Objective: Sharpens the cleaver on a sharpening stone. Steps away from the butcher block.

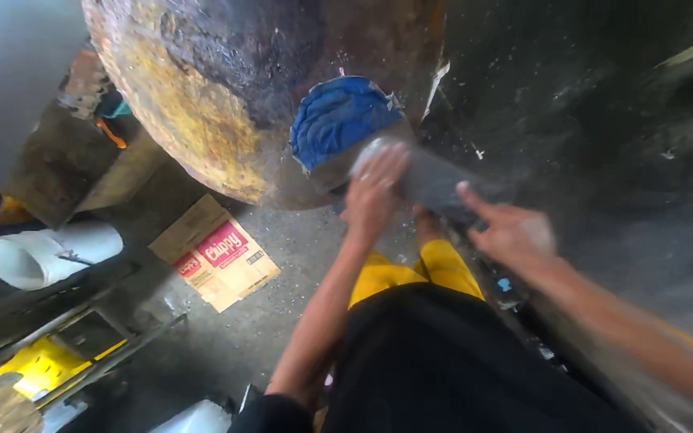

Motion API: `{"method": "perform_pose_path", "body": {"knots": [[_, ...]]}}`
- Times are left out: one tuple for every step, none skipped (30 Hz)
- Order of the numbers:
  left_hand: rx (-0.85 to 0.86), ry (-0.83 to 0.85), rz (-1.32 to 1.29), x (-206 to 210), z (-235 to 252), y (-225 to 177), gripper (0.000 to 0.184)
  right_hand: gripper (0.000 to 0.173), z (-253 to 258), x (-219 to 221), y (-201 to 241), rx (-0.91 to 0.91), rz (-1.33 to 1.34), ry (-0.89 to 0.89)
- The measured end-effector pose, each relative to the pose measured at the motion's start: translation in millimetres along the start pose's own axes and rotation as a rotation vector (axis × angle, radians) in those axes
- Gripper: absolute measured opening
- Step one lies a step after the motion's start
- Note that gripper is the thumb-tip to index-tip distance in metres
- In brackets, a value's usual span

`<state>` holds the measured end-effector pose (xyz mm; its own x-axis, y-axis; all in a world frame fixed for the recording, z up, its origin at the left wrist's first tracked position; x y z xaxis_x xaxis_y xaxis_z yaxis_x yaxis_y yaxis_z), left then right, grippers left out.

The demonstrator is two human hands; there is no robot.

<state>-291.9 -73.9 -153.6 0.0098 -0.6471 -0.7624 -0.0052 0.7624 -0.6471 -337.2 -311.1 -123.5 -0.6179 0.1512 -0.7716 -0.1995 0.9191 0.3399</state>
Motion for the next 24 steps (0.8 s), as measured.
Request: {"method": "perform_pose_path", "body": {"knots": [[-0.048,-0.034,0.024,-19.2,-23.6,21.8,0.047,0.079,6.5,13.7,19.0,-0.088,0.020,0.017],[-0.074,-0.084,0.033,-30.3,-32.6,37.9,0.048,0.076,16.0,19.0,29.2,-0.142,0.035,0.027],[-0.083,-0.127,0.039,-32.9,-32.2,42.2,0.048,0.075,21.5,17.2,28.8,-0.151,0.043,0.036],[-0.093,-0.144,0.034,-28.1,-28.8,34.1,0.047,0.074,19.2,10.6,19.3,-0.126,0.043,0.038],[-0.090,-0.134,0.020,-16.1,-18.4,17.2,0.047,0.075,15.2,-0.4,0.9,-0.080,0.025,0.021],[-0.079,-0.100,-0.006,1.1,-0.1,-3.4,0.051,0.076,14.8,-13.6,-24.5,-0.017,-0.006,-0.012],[-0.057,-0.056,-0.033,19.1,17.3,-25.9,0.056,0.078,13.2,-24.1,-52.1,0.049,-0.040,-0.041],[-0.042,-0.016,-0.047,35.5,28.9,-44.4,0.060,0.081,10.9,-31.9,-74.7,0.094,-0.079,-0.055],[-0.035,0.016,-0.023,45.6,38.7,-52.9,0.064,0.083,15.2,-37.5,-86.2,0.112,-0.105,-0.059],[-0.036,0.038,0.017,45.6,40.0,-47.9,0.066,0.084,23.7,-37.7,-81.8,0.107,-0.108,-0.038],[-0.060,0.043,0.060,33.7,30.5,-30.0,0.065,0.085,36.4,-32.4,-61.3,0.076,-0.091,0.015],[-0.105,0.015,0.101,9.7,15.2,1.7,0.062,0.084,56.5,-21.2,-28.0,0.006,-0.070,0.073],[-0.164,-0.052,0.145,-22.9,-5.5,41.0,0.058,0.083,78.1,-5.5,15.3,-0.094,-0.043,0.127],[-0.239,-0.110,0.187,-61.6,-25.6,79.3,0.055,0.082,100.5,10.3,62.9,-0.193,-0.007,0.191],[-0.326,-0.149,0.245,-96.7,-40.5,113.5,0.055,0.081,122.0,20.7,108.6,-0.300,0.030,0.225],[-0.407,-0.172,0.289,-122.8,-57.4,138.5,0.055,0.079,134.7,29.3,145.2,-0.395,0.054,0.255],[-0.463,-0.195,0.320,-138.9,-74.5,151.5,0.055,0.077,136.5,36.7,169.4,-0.476,0.053,0.279],[-0.484,-0.220,0.331,-144.0,-78.5,153.6,0.057,0.079,137.4,36.8,178.0,-0.516,0.057,0.290],[-0.471,-0.250,0.315,-137.2,-71.6,144.6,0.056,0.081,137.4,29.5,169.0,-0.520,0.070,0.274],[-0.445,-0.254,0.273,-120.8,-62.9,126.0,0.056,0.083,129.5,19.9,145.1,-0.496,0.087,0.221],[-0.397,-0.249,0.227,-97.9,-51.1,100.9,0.056,0.083,116.0,10.5,110.2,-0.450,0.087,0.135],[-0.333,-0.234,0.176,-70.3,-35.7,71.0,0.056,0.081,100.1,2.4,67.5,-0.376,0.052,0.049],[-0.267,-0.217,0.141,-39.7,-18.1,40.2,0.055,0.079,83.8,-5.9,22.2,-0.282,0.001,-0.001],[-0.205,-0.193,0.106,-9.8,1.3,9.7,0.053,0.078,68.8,-15.7,-20.4,-0.187,-0.042,-0.039]]}}
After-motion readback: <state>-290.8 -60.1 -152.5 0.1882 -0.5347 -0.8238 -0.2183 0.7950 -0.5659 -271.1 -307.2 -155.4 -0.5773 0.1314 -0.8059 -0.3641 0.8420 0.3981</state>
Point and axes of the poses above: each hand's wrist, its own z-axis towards the middle knuckle, its own x-axis out of the palm, y = z × x, the point moved 6 cm from there along z, towards the middle knuckle, and after that the axes turned 13 degrees about -x, right-handed, at the moved point
